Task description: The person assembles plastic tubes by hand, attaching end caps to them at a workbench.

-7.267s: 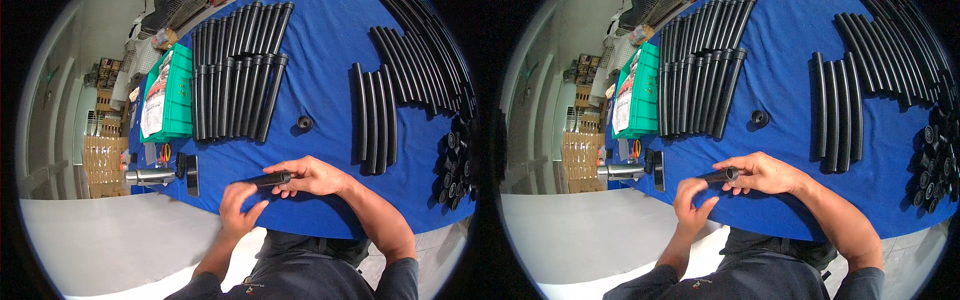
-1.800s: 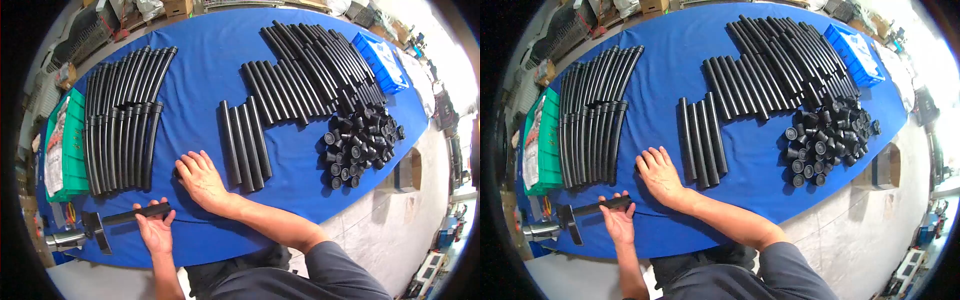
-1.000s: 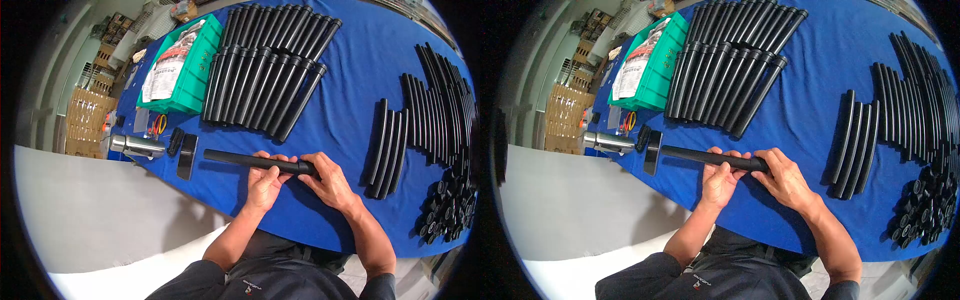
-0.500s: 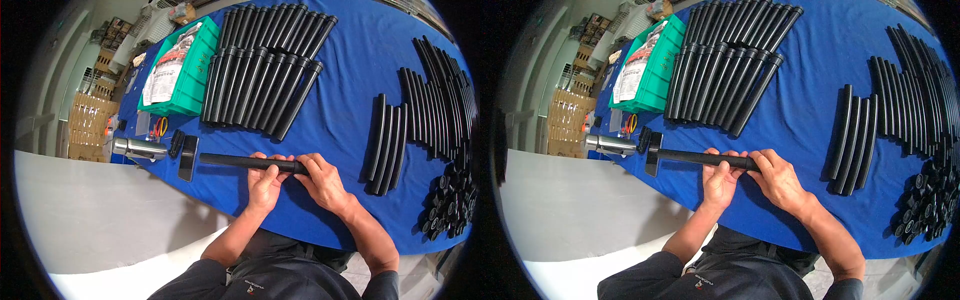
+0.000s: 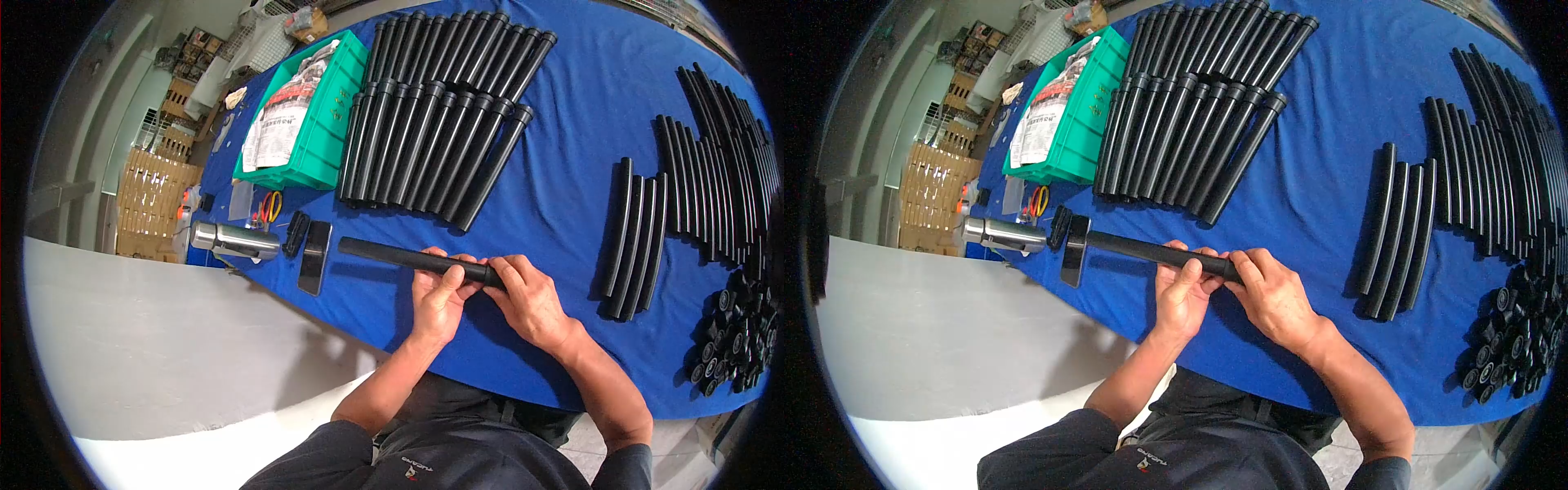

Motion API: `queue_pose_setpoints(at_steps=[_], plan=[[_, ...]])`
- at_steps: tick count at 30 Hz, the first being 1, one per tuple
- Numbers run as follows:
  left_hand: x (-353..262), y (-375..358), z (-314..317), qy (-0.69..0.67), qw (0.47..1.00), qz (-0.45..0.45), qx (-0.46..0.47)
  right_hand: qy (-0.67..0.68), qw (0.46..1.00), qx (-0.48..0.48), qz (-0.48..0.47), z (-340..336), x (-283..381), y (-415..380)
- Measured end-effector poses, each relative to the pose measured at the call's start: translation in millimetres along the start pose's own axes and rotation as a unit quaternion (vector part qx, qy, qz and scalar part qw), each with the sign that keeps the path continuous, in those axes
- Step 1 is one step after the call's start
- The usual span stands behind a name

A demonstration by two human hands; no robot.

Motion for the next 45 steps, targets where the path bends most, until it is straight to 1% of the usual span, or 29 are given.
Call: queue_pose_setpoints(at_steps=[2, 5, 11, 12, 14, 15, 18, 21, 22, 24, 27, 30, 33, 36, 40, 42, 44, 45], plan=[[-1, 1, -3, 0.005, 1.0, -0.01, -0.012, -0.002, 1.0, 0.002, -0.001, 1, 0, 1], [-4, 5, -8, 0.023, 0.999, -0.038, -0.004, 0.002, 1.0, 0.009, -0.001, -1, 1, 3], [0, 0, -2, 0.017, 1.0, 0.001, -0.018, 0.017, 1.0, 0.009, 0.012, -4, -1, 3], [-1, 1, -1, 0.011, 1.0, 0.006, 0.006, 0.022, 1.0, 0.009, 0.017, -6, -1, 6], [1, 5, -2, -0.007, 0.998, 0.013, 0.053, 0.091, 0.992, 0.037, 0.078, -13, -1, 12], [3, 7, -5, 0.005, 0.998, 0.012, 0.064, 0.124, 0.985, 0.051, 0.111, -16, -1, 12], [4, 11, -13, 0.032, 0.994, 0.016, 0.108, 0.142, 0.982, 0.059, 0.113, -8, -10, 5], [-25, 15, -17, -0.069, 0.992, -0.056, 0.093, 0.152, 0.964, 0.092, 0.198, -17, -12, 9], [-25, 23, -28, -0.083, 0.99, -0.044, 0.103, 0.142, 0.971, 0.073, 0.178, -18, -13, 10], [-20, 23, -33, -0.092, 0.99, -0.046, 0.1, 0.125, 0.982, 0.046, 0.136, -14, -16, 9], [-19, 20, -36, -0.103, 0.99, -0.045, 0.088, 0.138, 0.98, 0.012, 0.142, -6, -18, 4], [-19, 19, -34, -0.101, 0.99, -0.049, 0.086, 0.127, 0.98, 0.061, 0.137, -12, -18, 10], [-21, 22, -32, -0.085, 0.991, -0.045, 0.095, 0.094, 0.992, 0.059, 0.061, -17, -15, 12], [-20, 20, -33, -0.08, 0.991, -0.046, 0.096, 0.117, 0.984, 0.081, 0.104, -16, -15, 10], [-22, 21, -33, -0.086, 0.991, -0.056, 0.091, 0.11, 0.982, 0.084, 0.125, -18, -11, 12], [-22, 21, -31, -0.087, 0.991, -0.06, 0.082, 0.099, 0.983, 0.08, 0.136, -20, -6, 12], [-23, 20, -27, -0.084, 0.993, -0.055, 0.061, 0.18, 0.968, -0.007, 0.175, -8, -17, 7], [-23, 20, -27, -0.092, 0.992, -0.053, 0.072, 0.219, 0.955, -0.051, 0.194, -5, -20, 7]])
Point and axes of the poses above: each hand's wrist, its own y-axis towards the middle knuckle, its own z-axis out of the palm, x = y × z, the point moved 3 cm from there along y, towards the middle knuckle, and after that the axes turned 14 degrees about -x, right-handed, at the moved point
